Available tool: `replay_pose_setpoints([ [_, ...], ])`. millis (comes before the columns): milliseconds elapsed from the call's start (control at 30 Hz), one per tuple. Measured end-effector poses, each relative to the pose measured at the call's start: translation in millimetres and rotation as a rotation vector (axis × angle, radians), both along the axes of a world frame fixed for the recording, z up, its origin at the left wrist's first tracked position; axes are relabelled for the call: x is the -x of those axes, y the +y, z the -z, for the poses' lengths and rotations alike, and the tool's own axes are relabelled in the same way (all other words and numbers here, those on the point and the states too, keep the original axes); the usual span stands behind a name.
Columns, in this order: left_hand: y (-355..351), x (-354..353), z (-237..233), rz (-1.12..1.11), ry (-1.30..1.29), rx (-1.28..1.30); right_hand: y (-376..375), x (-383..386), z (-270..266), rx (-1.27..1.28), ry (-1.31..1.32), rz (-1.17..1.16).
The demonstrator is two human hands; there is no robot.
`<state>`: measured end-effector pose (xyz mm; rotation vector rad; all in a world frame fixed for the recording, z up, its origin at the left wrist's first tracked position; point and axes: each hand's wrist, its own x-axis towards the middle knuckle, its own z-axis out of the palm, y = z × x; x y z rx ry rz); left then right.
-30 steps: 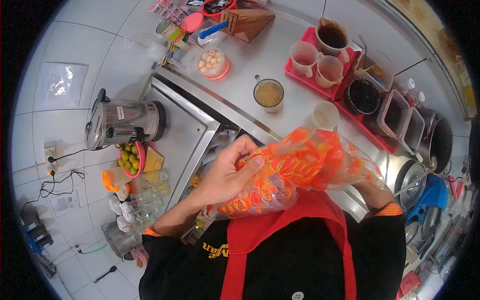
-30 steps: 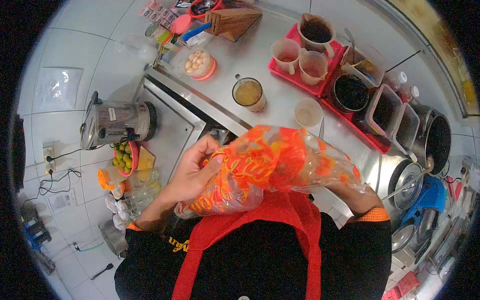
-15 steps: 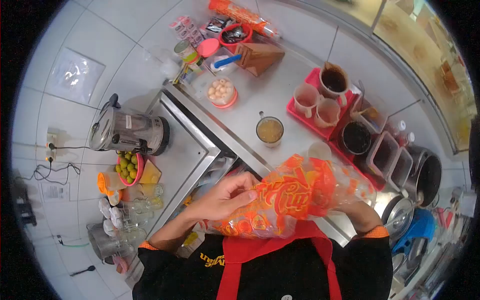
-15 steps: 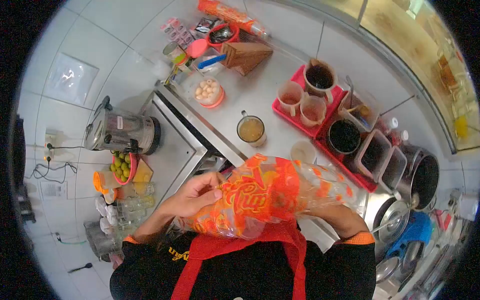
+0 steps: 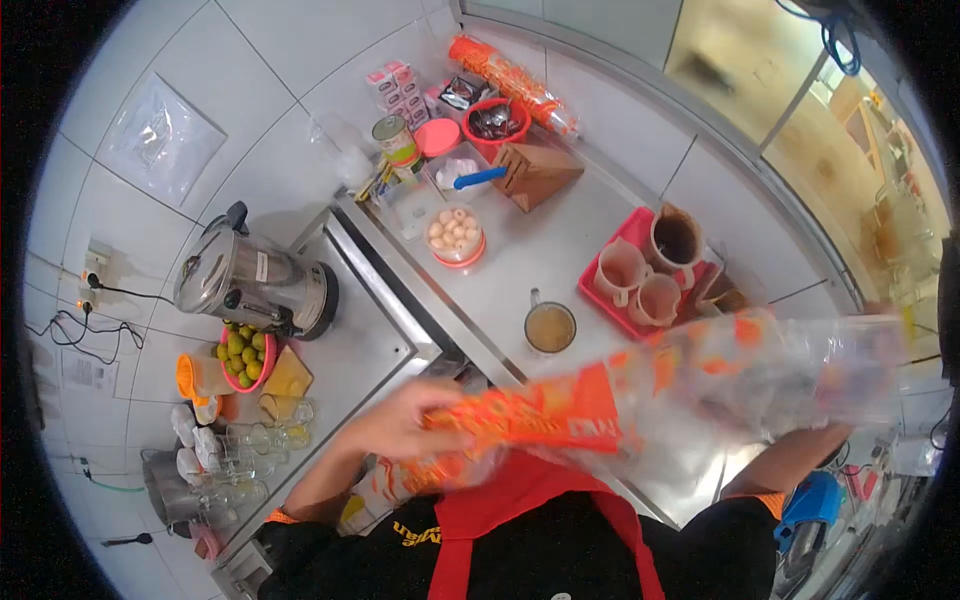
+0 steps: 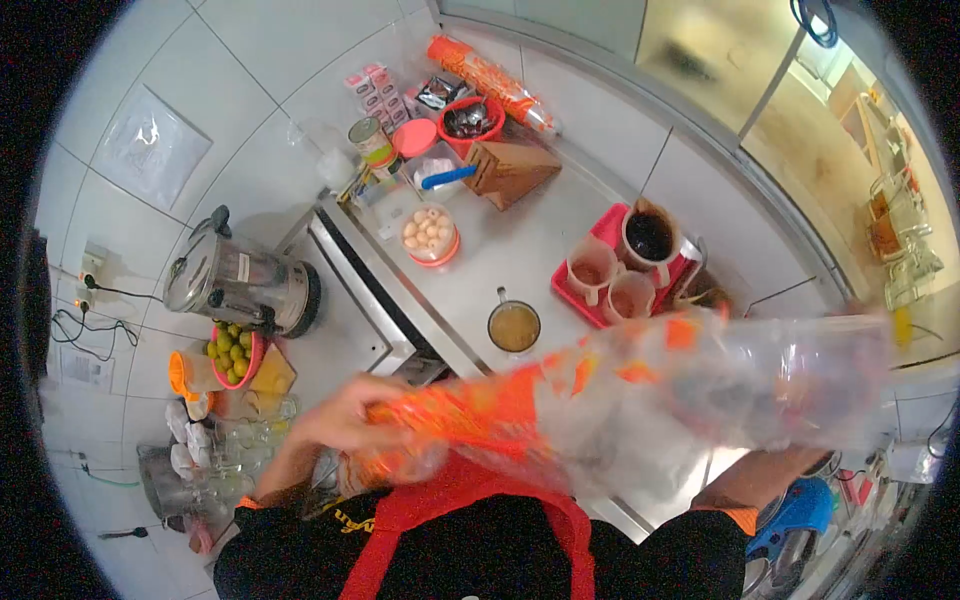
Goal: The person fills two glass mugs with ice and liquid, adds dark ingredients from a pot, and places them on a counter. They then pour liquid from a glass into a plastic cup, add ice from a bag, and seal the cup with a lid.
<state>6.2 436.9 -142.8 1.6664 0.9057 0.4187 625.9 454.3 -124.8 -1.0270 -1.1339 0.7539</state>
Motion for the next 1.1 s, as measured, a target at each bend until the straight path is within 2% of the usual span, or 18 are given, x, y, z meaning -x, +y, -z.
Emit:
replay_pose_setpoints([
  [100,37,35,-35,-0.492,-0.124,-0.192,-19,-11,-46,-0.105,0.022,0.33],
  [167,85,35,-66,-0.707,-0.276,-0.436,-24,-8,-51,-0.159,0.052,0.461],
  [200,115,25,-77,-0.727,-0.36,-0.608,-27,-7,-49,-0.178,0.063,0.505],
  [267,183,0,-91,-0.655,-0.537,-0.84,-32,-6,-21,-0.209,-0.315,0.624],
  [300,226,-12,-89,-0.685,-0.47,-1.077,-37,-3,-10,-0.223,-0.441,0.673],
  [333,271,-26,-84,-0.71,-0.396,-1.314,-45,2,1,-0.195,-0.316,0.609],
  [367,310,-44,-81,-0.718,-0.451,-1.407,-51,8,8,-0.169,-0.192,0.543],
  [400,347,-63,-77,-0.727,-0.506,-1.499,-53,16,8,-0.073,-0.399,0.632],
  [467,423,-96,-47,-0.736,-0.618,-1.379,-57,34,7,0.117,-0.825,0.822],
  [567,479,-127,5,-0.789,-0.49,-1.295,-107,36,36,0.006,-0.358,0.849],
  [667,522,-140,66,-0.811,-0.236,-1.2,-112,102,6,-0.035,0.292,0.804],
  [700,529,-140,77,-0.825,-0.243,-1.19,-115,98,7,-0.036,0.275,0.8],
  [800,544,-130,113,-0.768,0.599,-1.072,-110,104,5,0.205,0.017,0.823],
  [867,550,-132,137,-0.774,0.764,-1.054,-93,122,0,0.284,0.103,0.708],
  [933,556,-131,154,-0.783,0.81,-1.067,-66,126,1,0.346,0.107,0.662],
  [1000,553,-122,148,-0.785,0.745,-1.098,-21,153,2,0.362,0.024,0.518],
  [1067,535,-101,121,-0.747,0.546,-1.094,32,198,-3,0.348,-0.005,0.496],
  [1100,515,-80,92,-0.807,0.493,-1.096,51,215,-11,0.4,-0.049,0.359],
])
